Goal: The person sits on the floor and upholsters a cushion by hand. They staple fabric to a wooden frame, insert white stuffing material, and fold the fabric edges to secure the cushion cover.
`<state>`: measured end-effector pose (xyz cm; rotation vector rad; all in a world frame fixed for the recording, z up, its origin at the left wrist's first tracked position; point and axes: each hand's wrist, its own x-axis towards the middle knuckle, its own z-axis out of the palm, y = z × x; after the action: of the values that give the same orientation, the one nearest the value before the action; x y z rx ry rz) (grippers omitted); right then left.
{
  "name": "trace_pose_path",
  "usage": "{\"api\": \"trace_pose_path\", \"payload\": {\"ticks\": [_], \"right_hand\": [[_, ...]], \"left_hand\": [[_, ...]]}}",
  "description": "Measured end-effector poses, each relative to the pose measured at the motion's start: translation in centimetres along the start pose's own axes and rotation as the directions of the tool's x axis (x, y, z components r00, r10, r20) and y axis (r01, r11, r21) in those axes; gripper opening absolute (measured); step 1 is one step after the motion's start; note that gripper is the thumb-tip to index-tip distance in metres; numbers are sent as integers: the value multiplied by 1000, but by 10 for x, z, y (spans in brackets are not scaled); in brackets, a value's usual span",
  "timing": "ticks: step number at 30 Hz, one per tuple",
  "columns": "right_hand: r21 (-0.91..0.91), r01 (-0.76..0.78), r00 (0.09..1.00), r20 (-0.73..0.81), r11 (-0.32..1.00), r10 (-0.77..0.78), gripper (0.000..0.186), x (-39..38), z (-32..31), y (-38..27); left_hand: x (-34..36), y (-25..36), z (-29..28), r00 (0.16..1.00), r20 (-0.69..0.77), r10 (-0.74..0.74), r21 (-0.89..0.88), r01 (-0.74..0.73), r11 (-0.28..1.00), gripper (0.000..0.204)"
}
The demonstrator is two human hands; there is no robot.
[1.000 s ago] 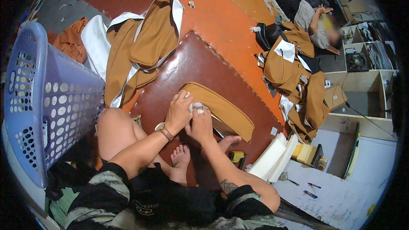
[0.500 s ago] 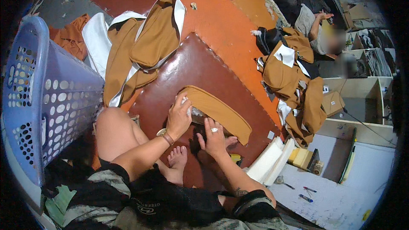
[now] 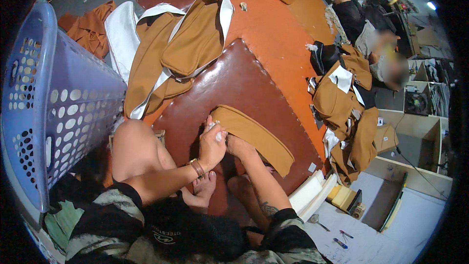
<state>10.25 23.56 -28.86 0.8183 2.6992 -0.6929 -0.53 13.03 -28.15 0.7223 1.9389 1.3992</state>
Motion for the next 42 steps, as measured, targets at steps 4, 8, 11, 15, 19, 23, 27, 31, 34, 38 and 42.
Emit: {"api": "trace_pose_path", "payload": {"ticks": [4,8,11,15,19,23,27,31,34,38,42], "right_hand": [[120,-42,998,-44,992,48,52,-16,15,11],[101,262,903,-377,960,-207,55,-51,9,7],[29,128,985,-118,991,-124,49,-48,-3,1],[-56,-173,964,195,983,181,40,-19,-5,-17],[-106,-265,950,140,958,278,38,-4,7,-10],[75,-398,899,229,914,373,38,-13,-27,-35],[103,108,967,-242,989,-81,43,-38,1,0],[-42,-171,982,78,984,173,46,-21,-8,4],[-24,-259,955,145,966,260,46,2,0,5],[-18,-285,936,211,958,282,44,5,-18,-10],[106,-262,965,26,959,260,37,-9,-1,-7]], "left_hand": [[-6,1,1,998,9,-63,-32,63,998,19],[-8,-1,-2,997,-23,-79,-27,79,997,18],[-10,-5,3,994,7,-113,-88,113,990,20],[-5,-2,-2,995,-25,-95,-95,92,991,19],[4,-2,5,999,-26,-32,-72,30,997,19],[1,-3,6,996,-15,-93,-82,91,992,18],[1,-6,6,995,-42,-93,-97,88,991,17],[2,3,10,998,-8,-61,-85,61,995,15],[5,-1,8,999,-2,-50,-91,49,995,15],[10,-11,9,998,16,-54,-74,56,996,16],[7,-10,4,997,-7,-70,-47,70,996,15]]}}
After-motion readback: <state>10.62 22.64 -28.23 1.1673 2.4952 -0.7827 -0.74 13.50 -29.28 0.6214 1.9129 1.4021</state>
